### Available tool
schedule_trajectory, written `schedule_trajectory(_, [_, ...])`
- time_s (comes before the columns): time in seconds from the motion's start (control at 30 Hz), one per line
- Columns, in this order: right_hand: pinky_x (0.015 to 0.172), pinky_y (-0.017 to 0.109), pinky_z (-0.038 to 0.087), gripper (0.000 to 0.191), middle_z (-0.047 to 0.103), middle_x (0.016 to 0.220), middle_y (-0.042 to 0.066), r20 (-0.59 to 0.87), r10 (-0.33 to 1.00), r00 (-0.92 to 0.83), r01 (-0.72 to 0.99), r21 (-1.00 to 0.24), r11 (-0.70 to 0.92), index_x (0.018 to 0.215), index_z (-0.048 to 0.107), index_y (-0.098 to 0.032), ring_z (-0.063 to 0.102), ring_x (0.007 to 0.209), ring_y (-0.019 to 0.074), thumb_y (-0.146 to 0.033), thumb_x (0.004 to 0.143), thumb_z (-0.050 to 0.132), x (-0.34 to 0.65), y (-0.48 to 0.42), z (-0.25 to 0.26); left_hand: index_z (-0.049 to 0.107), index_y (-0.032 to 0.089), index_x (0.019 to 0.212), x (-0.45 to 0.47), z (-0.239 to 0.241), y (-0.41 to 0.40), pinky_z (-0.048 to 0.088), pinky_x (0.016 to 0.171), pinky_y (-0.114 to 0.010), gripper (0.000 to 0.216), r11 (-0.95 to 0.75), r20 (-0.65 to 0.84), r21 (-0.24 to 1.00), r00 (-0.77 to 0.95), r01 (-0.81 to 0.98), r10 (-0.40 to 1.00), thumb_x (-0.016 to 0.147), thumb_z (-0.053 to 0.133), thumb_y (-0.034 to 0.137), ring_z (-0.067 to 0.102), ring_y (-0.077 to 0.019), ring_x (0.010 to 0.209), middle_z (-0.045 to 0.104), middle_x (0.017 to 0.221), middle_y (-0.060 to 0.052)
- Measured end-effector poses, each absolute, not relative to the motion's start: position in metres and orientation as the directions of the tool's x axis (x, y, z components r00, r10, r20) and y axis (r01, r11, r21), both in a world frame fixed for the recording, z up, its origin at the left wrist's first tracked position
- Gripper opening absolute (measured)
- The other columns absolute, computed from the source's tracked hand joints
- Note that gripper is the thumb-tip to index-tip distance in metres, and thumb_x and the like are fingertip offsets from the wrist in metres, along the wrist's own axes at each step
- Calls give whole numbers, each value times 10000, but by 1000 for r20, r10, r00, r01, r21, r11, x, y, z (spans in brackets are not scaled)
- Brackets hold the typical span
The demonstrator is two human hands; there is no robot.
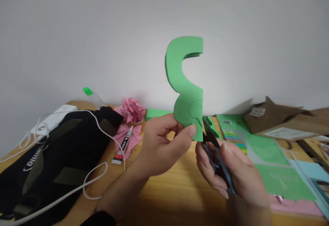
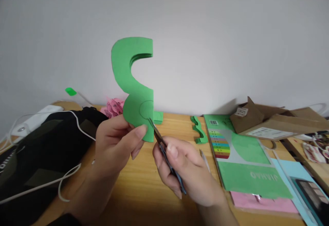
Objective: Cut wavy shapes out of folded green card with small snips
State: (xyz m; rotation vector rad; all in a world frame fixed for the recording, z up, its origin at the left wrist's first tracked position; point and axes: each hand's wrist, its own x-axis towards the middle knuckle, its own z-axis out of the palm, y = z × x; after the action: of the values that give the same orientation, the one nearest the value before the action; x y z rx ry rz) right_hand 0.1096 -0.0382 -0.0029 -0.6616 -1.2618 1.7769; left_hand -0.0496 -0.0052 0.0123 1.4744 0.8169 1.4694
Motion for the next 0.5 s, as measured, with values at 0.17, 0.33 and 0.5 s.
schedule_trajectory(0.17, [317,178,191,440,362,482,-83,36,861,-508,-323,-934,-151,739,505,-197,218,354,47,-573,963,463,108,-40,2,439,189,513,-46,13,-6,330,473,-255,343,-386,406,911,139,-147,903,817,598,176,360,-65,426,413,430,64])
schedule_trajectory(0.33, [293,198,148,453,374,479,-75,8,901,-435,-345,-925,-159,746,544,-196,181,358,59,-593,948,466,107,-41,0,454,191,514,-43,12,-6,345,457,-243,327,-374,401,910,147,-179,904,806,596,151,355,-55,384,422,399,74])
schedule_trajectory(0.5, [297,191,180,436,364,483,-81,38,871,-490,-316,-939,-136,795,556,-188,202,344,55,-568,972,435,108,-40,3,489,182,531,-43,8,-4,360,401,-202,338,-389,438,886,179,-252,881,840,625,185,391,-45,323,496,385,68])
